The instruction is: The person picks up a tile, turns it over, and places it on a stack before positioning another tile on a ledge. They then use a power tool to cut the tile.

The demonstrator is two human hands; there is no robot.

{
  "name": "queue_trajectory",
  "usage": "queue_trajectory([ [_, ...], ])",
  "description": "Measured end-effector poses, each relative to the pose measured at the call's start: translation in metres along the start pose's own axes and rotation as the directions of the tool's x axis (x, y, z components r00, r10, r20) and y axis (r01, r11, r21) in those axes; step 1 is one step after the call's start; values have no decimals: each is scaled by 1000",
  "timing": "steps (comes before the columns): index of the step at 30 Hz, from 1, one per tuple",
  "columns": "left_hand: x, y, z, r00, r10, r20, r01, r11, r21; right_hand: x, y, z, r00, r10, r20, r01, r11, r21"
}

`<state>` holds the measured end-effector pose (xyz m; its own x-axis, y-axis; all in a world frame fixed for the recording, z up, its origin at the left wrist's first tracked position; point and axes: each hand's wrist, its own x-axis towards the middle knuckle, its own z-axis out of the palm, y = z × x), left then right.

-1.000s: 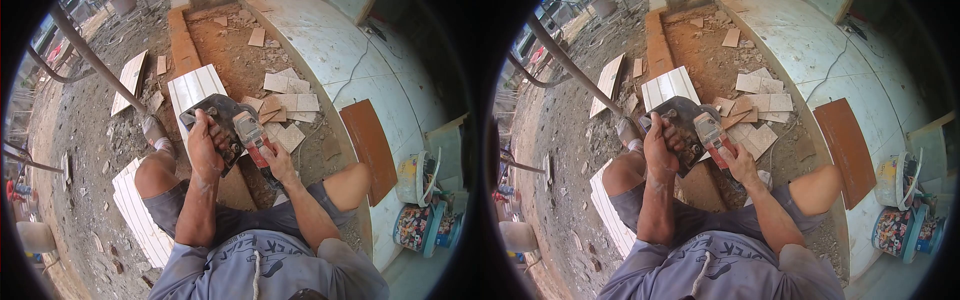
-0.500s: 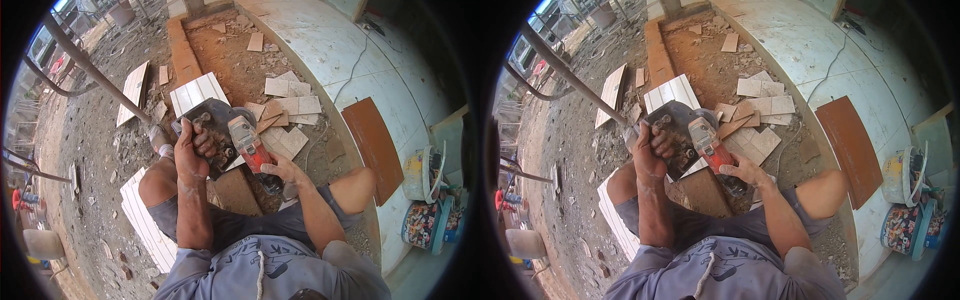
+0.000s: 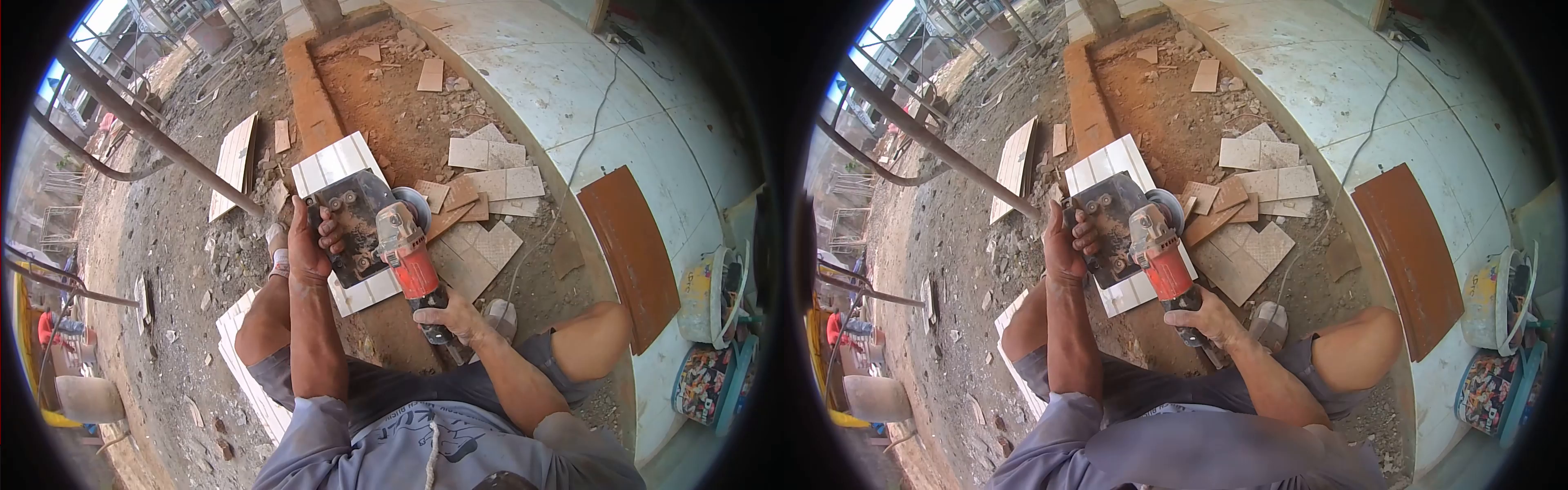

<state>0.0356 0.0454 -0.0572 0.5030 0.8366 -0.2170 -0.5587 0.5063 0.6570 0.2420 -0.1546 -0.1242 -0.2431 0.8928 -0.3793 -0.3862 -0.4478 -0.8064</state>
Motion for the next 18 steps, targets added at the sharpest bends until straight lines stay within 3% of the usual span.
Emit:
queue_trajectory([
  [2,21,-4,-2,999,24,-49,-23,999,37,5,-10,0,991,-62,-121,57,997,-48],
  [5,61,-2,-8,989,81,-125,-70,994,87,23,-19,-7,978,-136,-159,115,984,-132],
  [6,82,0,-8,959,162,-232,-124,978,171,40,-26,-12,983,-125,-134,104,983,-150],
  [8,96,6,-16,850,335,-406,-155,896,415,60,-33,-20,957,-187,-223,157,977,-147],
  [9,95,7,-11,711,496,-499,-197,822,535,71,-41,-23,958,-187,-217,155,976,-154],
  [10,102,5,-50,635,618,-464,-175,700,692,83,-51,-27,946,-214,-244,171,967,-186],
  [11,108,1,-93,557,726,-403,-130,556,821,97,-62,-31,932,-242,-268,185,958,-220],
  [13,88,-12,-121,414,794,-445,134,431,892,130,-85,-42,935,-217,-281,161,965,-209],
  [15,76,-36,-189,351,694,-628,567,376,733,177,-99,-62,943,-234,-234,177,955,-239],
  [18,71,-80,-192,283,742,-608,620,342,706,235,-121,-73,947,-139,-289,81,976,-203],
])
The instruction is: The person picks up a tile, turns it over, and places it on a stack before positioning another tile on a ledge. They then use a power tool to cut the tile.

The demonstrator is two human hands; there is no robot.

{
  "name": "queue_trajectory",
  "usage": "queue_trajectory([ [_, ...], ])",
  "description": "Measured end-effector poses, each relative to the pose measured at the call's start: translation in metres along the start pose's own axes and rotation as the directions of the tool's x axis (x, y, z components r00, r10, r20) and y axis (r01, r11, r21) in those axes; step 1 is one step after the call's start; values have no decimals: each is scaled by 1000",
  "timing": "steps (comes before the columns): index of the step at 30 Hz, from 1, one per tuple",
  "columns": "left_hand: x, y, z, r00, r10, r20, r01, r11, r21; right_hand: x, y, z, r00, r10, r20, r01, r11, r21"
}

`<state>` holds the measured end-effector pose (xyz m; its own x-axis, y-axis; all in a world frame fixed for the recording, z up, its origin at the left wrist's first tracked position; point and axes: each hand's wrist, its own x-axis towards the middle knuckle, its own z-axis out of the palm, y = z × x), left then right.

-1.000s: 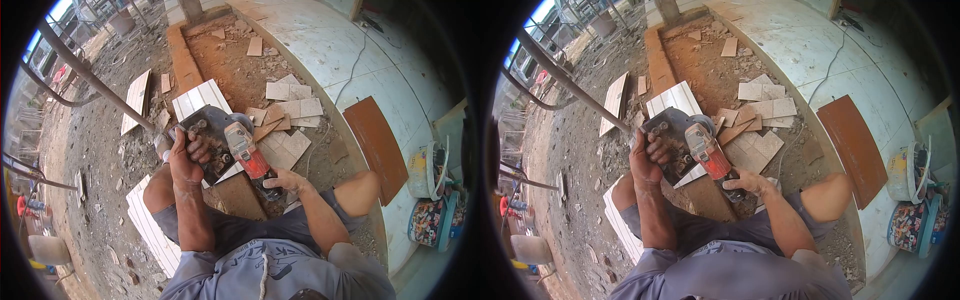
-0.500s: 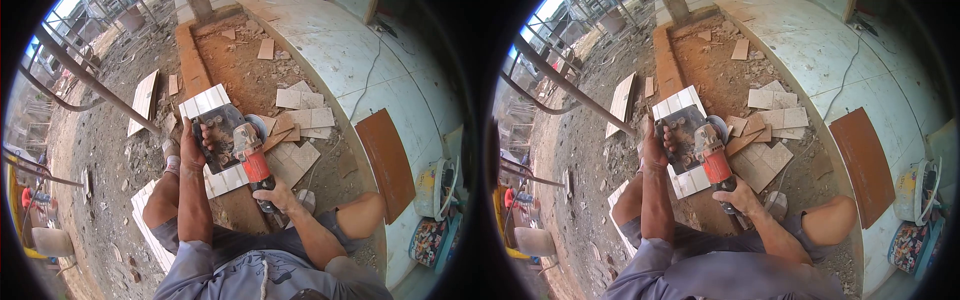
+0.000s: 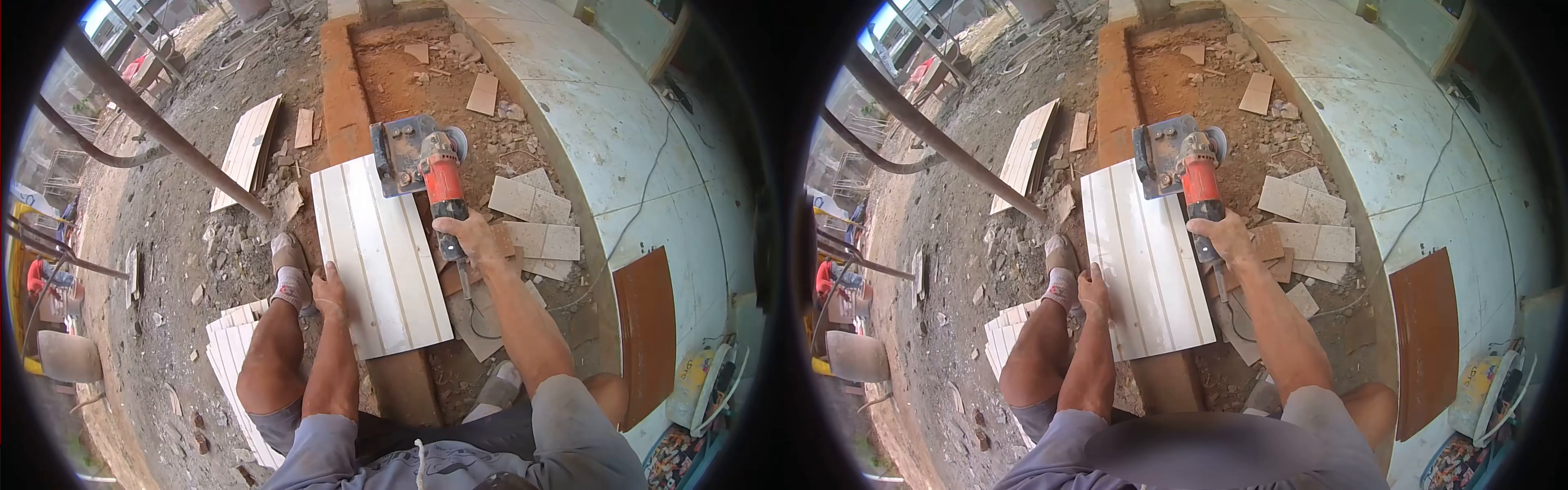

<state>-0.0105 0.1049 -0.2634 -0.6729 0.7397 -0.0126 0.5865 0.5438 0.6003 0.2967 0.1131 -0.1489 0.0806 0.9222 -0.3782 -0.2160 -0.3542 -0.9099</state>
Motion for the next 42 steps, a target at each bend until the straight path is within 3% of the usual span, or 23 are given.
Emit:
queue_trajectory([
  [2,-6,-4,9,977,131,166,-97,976,-195,39,-1,1,1000,-22,2,22,1000,-15],
  [6,1,15,4,975,149,164,-128,984,-127,97,-5,5,999,-32,35,33,999,-29],
  [10,11,20,10,969,85,231,-62,992,-106,152,-2,10,998,-49,38,50,998,-37],
  [15,11,11,21,978,54,199,-19,984,-175,186,7,12,999,-42,5,43,998,-36],
  [28,8,21,16,977,1,214,48,974,-221,213,19,23,998,7,62,-7,1000,4],
  [42,-4,50,5,974,-120,192,124,992,-9,227,15,15,987,123,99,-116,990,-75],
])
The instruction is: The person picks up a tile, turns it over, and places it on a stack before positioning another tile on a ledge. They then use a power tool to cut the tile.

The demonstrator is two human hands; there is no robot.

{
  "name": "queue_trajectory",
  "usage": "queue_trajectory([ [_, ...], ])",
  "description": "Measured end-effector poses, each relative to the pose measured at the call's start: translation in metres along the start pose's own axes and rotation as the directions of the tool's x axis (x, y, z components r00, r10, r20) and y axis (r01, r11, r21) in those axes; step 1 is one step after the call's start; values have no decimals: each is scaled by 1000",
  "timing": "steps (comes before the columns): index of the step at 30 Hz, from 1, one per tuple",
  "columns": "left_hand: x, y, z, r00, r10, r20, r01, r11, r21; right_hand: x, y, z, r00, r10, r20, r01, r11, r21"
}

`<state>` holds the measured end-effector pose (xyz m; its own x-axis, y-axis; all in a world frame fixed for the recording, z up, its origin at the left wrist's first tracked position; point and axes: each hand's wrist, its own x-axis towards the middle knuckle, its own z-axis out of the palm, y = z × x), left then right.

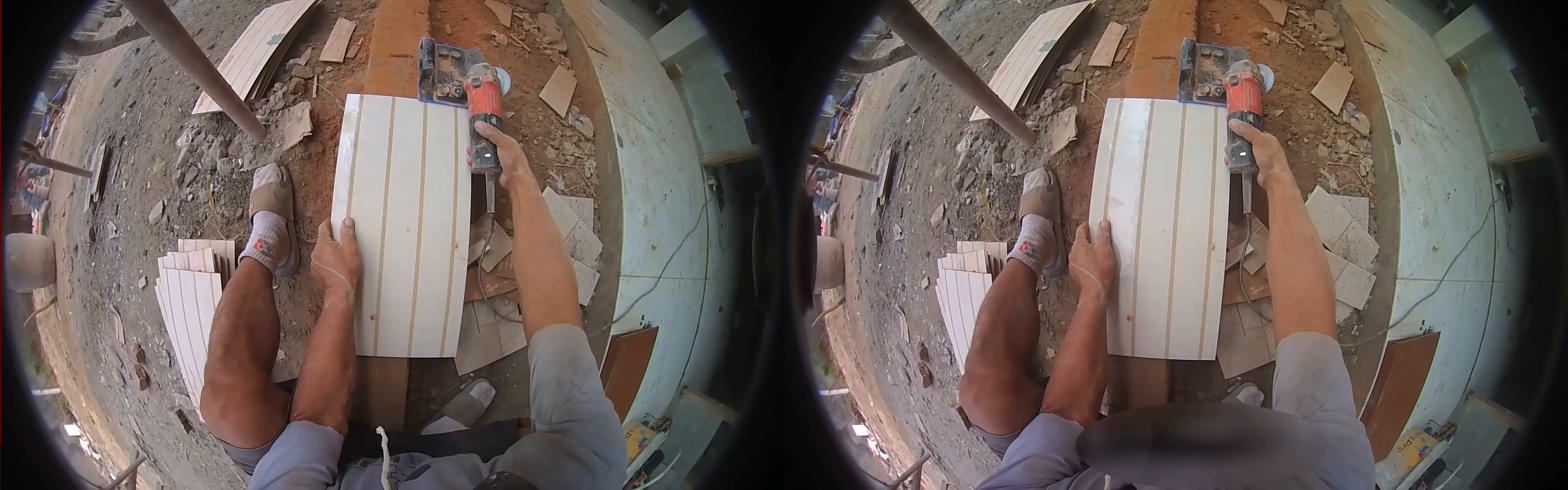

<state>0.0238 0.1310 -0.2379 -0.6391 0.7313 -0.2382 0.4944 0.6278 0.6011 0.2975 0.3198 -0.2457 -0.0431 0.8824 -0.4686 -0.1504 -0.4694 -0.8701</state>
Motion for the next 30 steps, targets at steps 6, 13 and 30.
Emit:
queue_trajectory([
  [6,7,-14,8,999,34,10,-33,997,-63,-1,-4,0,999,13,32,-12,999,-30],
  [13,10,-19,8,993,100,58,-95,991,-91,-1,-2,2,1000,20,22,-20,1000,-15],
  [30,5,-5,-1,995,40,89,-41,999,9,-7,-5,9,998,58,9,-57,998,-40],
])
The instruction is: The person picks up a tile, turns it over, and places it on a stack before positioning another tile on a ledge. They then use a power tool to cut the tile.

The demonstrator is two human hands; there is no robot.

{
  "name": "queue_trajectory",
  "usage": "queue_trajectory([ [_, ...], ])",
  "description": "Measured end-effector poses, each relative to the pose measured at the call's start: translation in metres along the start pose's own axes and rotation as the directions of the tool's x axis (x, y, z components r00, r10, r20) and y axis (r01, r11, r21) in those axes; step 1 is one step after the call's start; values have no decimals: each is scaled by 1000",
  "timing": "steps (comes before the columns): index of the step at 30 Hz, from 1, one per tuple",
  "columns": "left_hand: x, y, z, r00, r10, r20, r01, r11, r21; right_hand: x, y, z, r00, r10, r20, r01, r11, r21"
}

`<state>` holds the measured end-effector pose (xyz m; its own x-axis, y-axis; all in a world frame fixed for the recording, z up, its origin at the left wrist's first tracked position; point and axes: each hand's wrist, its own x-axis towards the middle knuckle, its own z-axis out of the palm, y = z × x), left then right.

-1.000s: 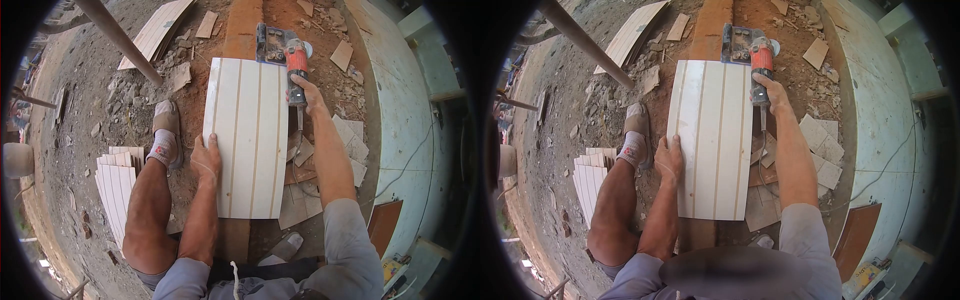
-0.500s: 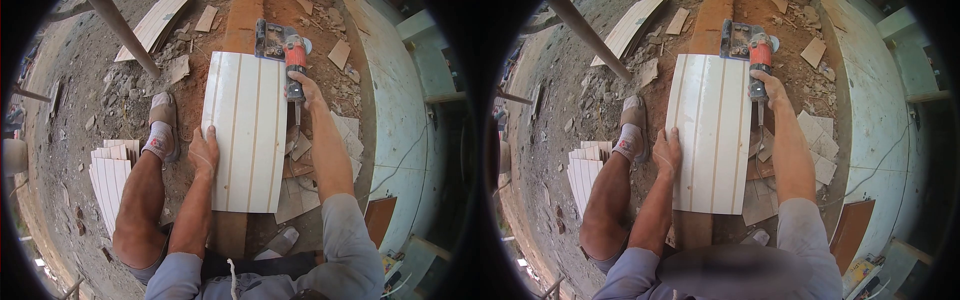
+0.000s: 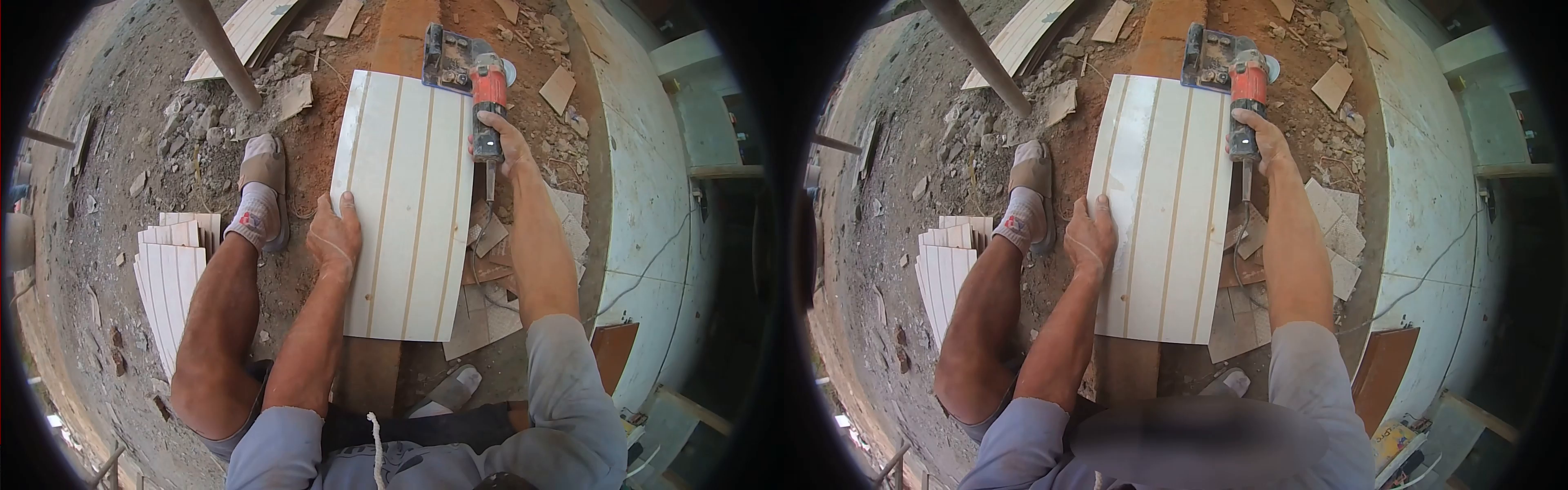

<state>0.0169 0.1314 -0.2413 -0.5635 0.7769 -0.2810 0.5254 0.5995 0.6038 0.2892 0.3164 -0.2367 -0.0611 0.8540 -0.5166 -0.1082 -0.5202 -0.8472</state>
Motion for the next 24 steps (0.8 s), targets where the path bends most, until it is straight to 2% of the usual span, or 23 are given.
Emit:
queue_trajectory([
  [22,1,-2,2,999,24,-32,-24,1000,5,-17,2,20,999,14,45,-15,999,36],
  [24,0,-1,0,1000,30,-7,-30,999,21,-19,2,21,1000,0,10,0,1000,25],
])
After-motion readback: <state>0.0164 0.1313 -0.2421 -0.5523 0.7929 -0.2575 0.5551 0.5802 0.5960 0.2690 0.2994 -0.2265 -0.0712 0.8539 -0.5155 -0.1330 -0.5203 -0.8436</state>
